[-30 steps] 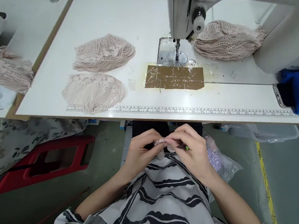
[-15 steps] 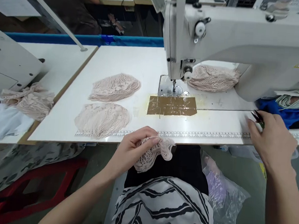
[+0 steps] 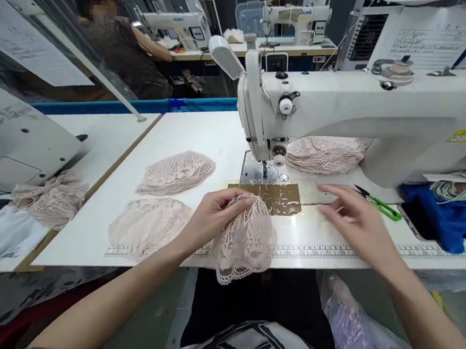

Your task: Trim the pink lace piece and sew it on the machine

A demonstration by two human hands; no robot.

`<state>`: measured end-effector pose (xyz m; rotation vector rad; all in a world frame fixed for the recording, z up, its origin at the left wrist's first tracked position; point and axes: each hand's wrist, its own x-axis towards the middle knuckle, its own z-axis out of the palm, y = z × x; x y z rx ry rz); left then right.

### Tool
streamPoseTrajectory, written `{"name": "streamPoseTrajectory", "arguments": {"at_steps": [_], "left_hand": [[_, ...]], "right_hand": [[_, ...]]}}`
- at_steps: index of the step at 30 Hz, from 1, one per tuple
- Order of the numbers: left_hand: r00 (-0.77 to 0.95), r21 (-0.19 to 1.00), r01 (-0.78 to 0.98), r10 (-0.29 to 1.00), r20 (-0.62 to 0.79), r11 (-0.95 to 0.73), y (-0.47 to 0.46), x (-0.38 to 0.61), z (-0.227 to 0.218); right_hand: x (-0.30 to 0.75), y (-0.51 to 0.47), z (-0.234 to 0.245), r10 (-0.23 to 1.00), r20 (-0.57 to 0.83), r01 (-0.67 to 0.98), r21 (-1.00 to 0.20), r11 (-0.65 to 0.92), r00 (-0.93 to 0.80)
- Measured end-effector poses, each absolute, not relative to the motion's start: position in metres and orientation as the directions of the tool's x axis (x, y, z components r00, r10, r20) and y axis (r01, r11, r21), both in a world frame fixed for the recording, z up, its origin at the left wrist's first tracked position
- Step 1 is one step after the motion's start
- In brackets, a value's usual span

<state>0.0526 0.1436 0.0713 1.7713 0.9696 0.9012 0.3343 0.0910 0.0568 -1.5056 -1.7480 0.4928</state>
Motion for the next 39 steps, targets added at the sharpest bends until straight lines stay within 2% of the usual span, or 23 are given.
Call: {"name": "streamPoseTrajectory", "arguments": {"at_steps": [1, 3, 6, 8, 10, 12, 14, 17, 19, 21, 28, 30, 31, 33, 36, 37, 39], "left_hand": [[0.447, 0.912, 0.248, 0.874, 0.191, -0.327, 0.145, 0.054, 0.072], [0.489, 0.858, 0.278, 0.833, 0.261, -0.432, 0.146, 0.055, 0.074], [0.525, 0.673, 0.325, 0.718, 0.456, -0.665, 0.141, 0.052, 0.072], [0.538, 0.452, 0.371, 0.585, 0.607, -0.811, 0.137, 0.047, 0.068], [0.567, 0.236, 0.404, 0.444, 0.694, -0.884, 0.132, 0.042, 0.063], [0.599, 0.116, 0.407, 0.361, 0.715, -0.906, 0.129, 0.038, 0.058], [0.619, 0.079, 0.399, 0.332, 0.712, -0.914, 0.125, 0.036, 0.055], [0.62, 0.093, 0.397, 0.341, 0.707, -0.913, 0.121, 0.034, 0.052], [0.605, 0.109, 0.395, 0.347, 0.717, -0.912, 0.12, 0.033, 0.051], [0.59, 0.119, 0.394, 0.35, 0.728, -0.911, 0.119, 0.034, 0.05], [0.571, 0.114, 0.392, 0.339, 0.748, -0.913, 0.118, 0.036, 0.048], [0.556, 0.144, 0.394, 0.36, 0.749, -0.908, 0.114, 0.036, 0.051], [0.549, 0.194, 0.385, 0.393, 0.738, -0.902, 0.111, 0.036, 0.055], [0.55, 0.388, 0.326, 0.507, 0.664, -0.862, 0.105, 0.036, 0.069], [0.607, 0.763, 0.191, 0.685, 0.402, -0.617, 0.104, 0.037, 0.091], [0.622, 0.831, 0.191, 0.719, 0.309, -0.522, 0.108, 0.038, 0.095], [0.636, 0.879, 0.25, 0.753, 0.168, -0.407, 0.124, 0.042, 0.095]], "right_hand": [[0.316, 0.096, 0.065, 0.985, 0.153, 0.539, -0.824, 0.174, -0.084], [0.283, 0.11, 0.077, 0.963, -0.016, 0.342, -0.936, 0.081, -0.271], [0.253, 0.13, 0.084, 0.902, -0.067, 0.204, -0.979, 0.024, -0.427], [0.246, 0.133, 0.084, 0.901, -0.021, 0.215, -0.973, 0.08, -0.433], [0.245, 0.128, 0.081, 0.918, 0.09, 0.27, -0.941, 0.206, -0.386], [0.246, 0.118, 0.077, 0.901, 0.258, 0.321, -0.87, 0.374, -0.349], [0.248, 0.107, 0.072, 0.831, 0.423, 0.359, -0.76, 0.542, -0.36], [0.25, 0.094, 0.064, 0.702, 0.582, 0.458, -0.534, 0.71, -0.41], [0.251, 0.089, 0.059, 0.626, 0.645, 0.533, -0.374, 0.759, -0.439], [0.252, 0.086, 0.055, 0.574, 0.68, 0.576, -0.267, 0.773, -0.456], [0.25, 0.086, 0.055, 0.517, 0.684, 0.561, -0.187, 0.806, -0.515], [0.25, 0.084, 0.062, 0.496, 0.686, 0.54, -0.176, 0.823, -0.532], [0.25, 0.082, 0.067, 0.493, 0.686, 0.533, -0.178, 0.827, -0.535], [0.25, 0.077, 0.081, 0.522, 0.669, 0.526, -0.225, 0.821, -0.529], [0.251, 0.077, 0.103, 0.69, 0.533, 0.496, -0.481, 0.723, -0.49], [0.251, 0.081, 0.107, 0.749, 0.463, 0.482, -0.576, 0.66, -0.473], [0.252, 0.099, 0.106, 0.837, 0.329, 0.476, -0.705, 0.526, -0.438]]}}
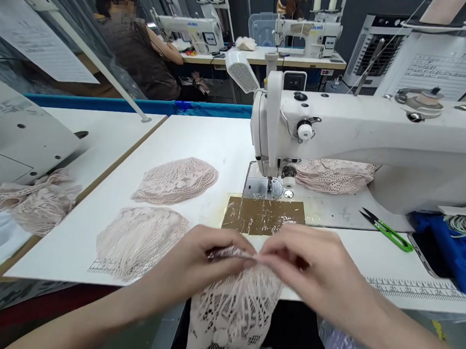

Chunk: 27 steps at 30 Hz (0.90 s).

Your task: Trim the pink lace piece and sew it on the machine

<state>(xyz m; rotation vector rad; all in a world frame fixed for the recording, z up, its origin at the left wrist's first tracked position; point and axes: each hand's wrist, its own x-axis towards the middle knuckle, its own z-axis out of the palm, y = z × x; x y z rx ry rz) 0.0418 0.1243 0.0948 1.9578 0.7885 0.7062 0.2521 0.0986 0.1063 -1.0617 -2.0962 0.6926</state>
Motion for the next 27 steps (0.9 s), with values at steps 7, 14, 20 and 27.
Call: {"name": "streamPoseTrajectory", "arguments": {"at_steps": [7, 14, 20, 27], "left_hand": [[0.504, 0.375, 0.744, 0.833, 0.229, -0.553, 0.186, 0.059, 0.054], [0.711, 0.028, 0.617, 0.573, 0.408, -0.786, 0.163, 0.056, 0.046], [0.761, -0.038, 0.587, 0.536, 0.365, -0.808, 0.168, 0.054, 0.03], [0.757, -0.001, 0.581, 0.54, 0.368, -0.814, 0.187, 0.054, 0.03]], "right_hand": [[0.251, 0.184, 0.045, 0.933, 0.171, 0.661, -0.665, 0.347, -0.317], [0.254, 0.193, 0.034, 0.935, 0.213, 0.754, -0.554, 0.354, -0.283], [0.271, 0.19, 0.043, 0.926, 0.296, 0.912, -0.264, 0.314, -0.233], [0.259, 0.176, 0.036, 0.737, 0.412, 0.823, 0.063, 0.564, -0.536]]}}
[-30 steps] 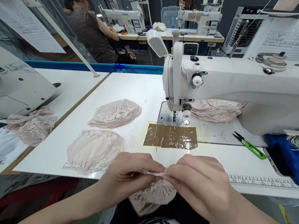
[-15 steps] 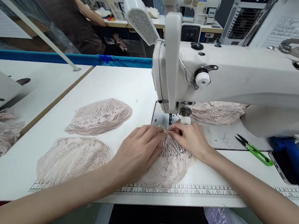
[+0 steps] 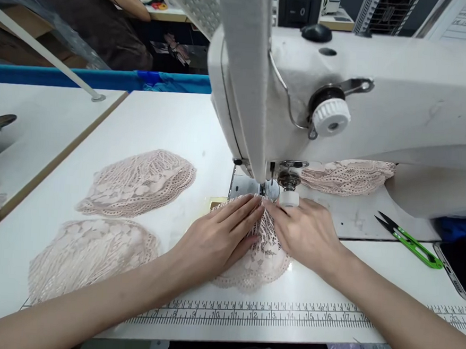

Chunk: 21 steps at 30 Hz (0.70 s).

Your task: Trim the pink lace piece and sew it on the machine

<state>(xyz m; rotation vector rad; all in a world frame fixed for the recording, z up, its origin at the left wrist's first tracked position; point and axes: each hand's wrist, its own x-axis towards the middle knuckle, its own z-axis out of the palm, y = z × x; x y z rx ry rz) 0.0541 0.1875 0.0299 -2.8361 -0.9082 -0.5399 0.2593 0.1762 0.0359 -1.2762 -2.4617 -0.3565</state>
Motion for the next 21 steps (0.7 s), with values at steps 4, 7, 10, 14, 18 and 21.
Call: {"name": "streamPoseTrajectory", "arguments": {"at_steps": [4, 7, 10, 14, 18, 21], "left_hand": [[0.755, 0.026, 0.584, 0.555, 0.349, -0.811, 0.1911, 0.0505, 0.0282], [0.75, 0.039, 0.581, 0.553, 0.362, -0.813, 0.1945, 0.0498, 0.027], [0.74, 0.044, 0.591, 0.562, 0.37, -0.806, 0.1958, 0.0517, 0.027], [0.718, 0.043, 0.614, 0.581, 0.383, -0.788, 0.1935, 0.0552, 0.0286], [0.71, 0.035, 0.628, 0.591, 0.384, -0.778, 0.1926, 0.0575, 0.0295], [0.702, 0.033, 0.637, 0.598, 0.387, -0.77, 0.1931, 0.0585, 0.029]], "right_hand": [[0.2563, 0.1761, 0.034, 0.727, 0.413, 0.825, 0.127, 0.55, -0.548], [0.2566, 0.1786, 0.0351, 0.733, 0.403, 0.831, 0.164, 0.531, -0.548], [0.2571, 0.181, 0.0357, 0.744, 0.386, 0.835, 0.173, 0.522, -0.545], [0.2577, 0.1834, 0.0362, 0.743, 0.372, 0.827, 0.16, 0.539, -0.556], [0.2585, 0.1843, 0.036, 0.726, 0.389, 0.821, 0.208, 0.531, -0.568], [0.2593, 0.1835, 0.0344, 0.706, 0.427, 0.825, 0.261, 0.502, -0.565]]}}
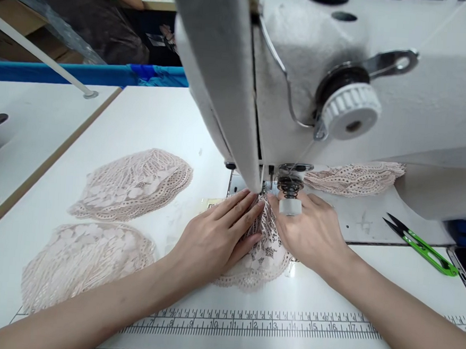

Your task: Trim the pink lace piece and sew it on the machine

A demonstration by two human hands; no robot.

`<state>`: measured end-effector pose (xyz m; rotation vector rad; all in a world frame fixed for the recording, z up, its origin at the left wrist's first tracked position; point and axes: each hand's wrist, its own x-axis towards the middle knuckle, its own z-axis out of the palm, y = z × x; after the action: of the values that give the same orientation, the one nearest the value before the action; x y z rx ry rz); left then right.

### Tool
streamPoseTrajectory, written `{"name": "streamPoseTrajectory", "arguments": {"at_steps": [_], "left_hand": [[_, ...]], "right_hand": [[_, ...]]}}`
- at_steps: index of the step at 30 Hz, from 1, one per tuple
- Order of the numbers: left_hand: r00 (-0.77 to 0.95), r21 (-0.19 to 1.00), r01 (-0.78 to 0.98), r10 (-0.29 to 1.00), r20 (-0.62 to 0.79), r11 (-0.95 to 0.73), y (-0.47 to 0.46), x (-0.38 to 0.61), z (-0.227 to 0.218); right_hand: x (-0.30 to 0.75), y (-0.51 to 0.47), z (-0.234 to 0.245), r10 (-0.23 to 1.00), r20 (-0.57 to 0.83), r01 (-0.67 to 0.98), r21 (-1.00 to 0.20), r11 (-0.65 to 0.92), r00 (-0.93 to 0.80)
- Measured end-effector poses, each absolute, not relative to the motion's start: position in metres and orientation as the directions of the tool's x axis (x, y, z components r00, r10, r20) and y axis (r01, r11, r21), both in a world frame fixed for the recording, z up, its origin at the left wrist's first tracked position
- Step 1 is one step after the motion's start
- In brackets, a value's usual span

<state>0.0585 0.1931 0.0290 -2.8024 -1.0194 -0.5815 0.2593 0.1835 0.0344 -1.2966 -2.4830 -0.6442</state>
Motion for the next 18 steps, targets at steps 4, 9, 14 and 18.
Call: {"name": "streamPoseTrajectory", "arguments": {"at_steps": [4, 9, 14, 18], "left_hand": [[0.701, 0.024, 0.643, 0.602, 0.382, -0.765, 0.1928, 0.0589, 0.0279], [0.699, 0.031, 0.644, 0.604, 0.383, -0.764, 0.1919, 0.059, 0.0275], [0.695, 0.043, 0.644, 0.608, 0.383, -0.764, 0.1923, 0.0591, 0.0282], [0.701, 0.042, 0.643, 0.61, 0.37, -0.765, 0.1925, 0.0587, 0.0282]], "right_hand": [[0.2603, 0.1822, 0.0319, 0.704, 0.428, 0.824, 0.305, 0.478, -0.567], [0.2607, 0.183, 0.0298, 0.719, 0.424, 0.834, 0.307, 0.459, -0.551], [0.259, 0.1834, 0.034, 0.731, 0.422, 0.844, 0.252, 0.473, -0.536], [0.2572, 0.1831, 0.038, 0.747, 0.415, 0.855, 0.248, 0.456, -0.519]]}}
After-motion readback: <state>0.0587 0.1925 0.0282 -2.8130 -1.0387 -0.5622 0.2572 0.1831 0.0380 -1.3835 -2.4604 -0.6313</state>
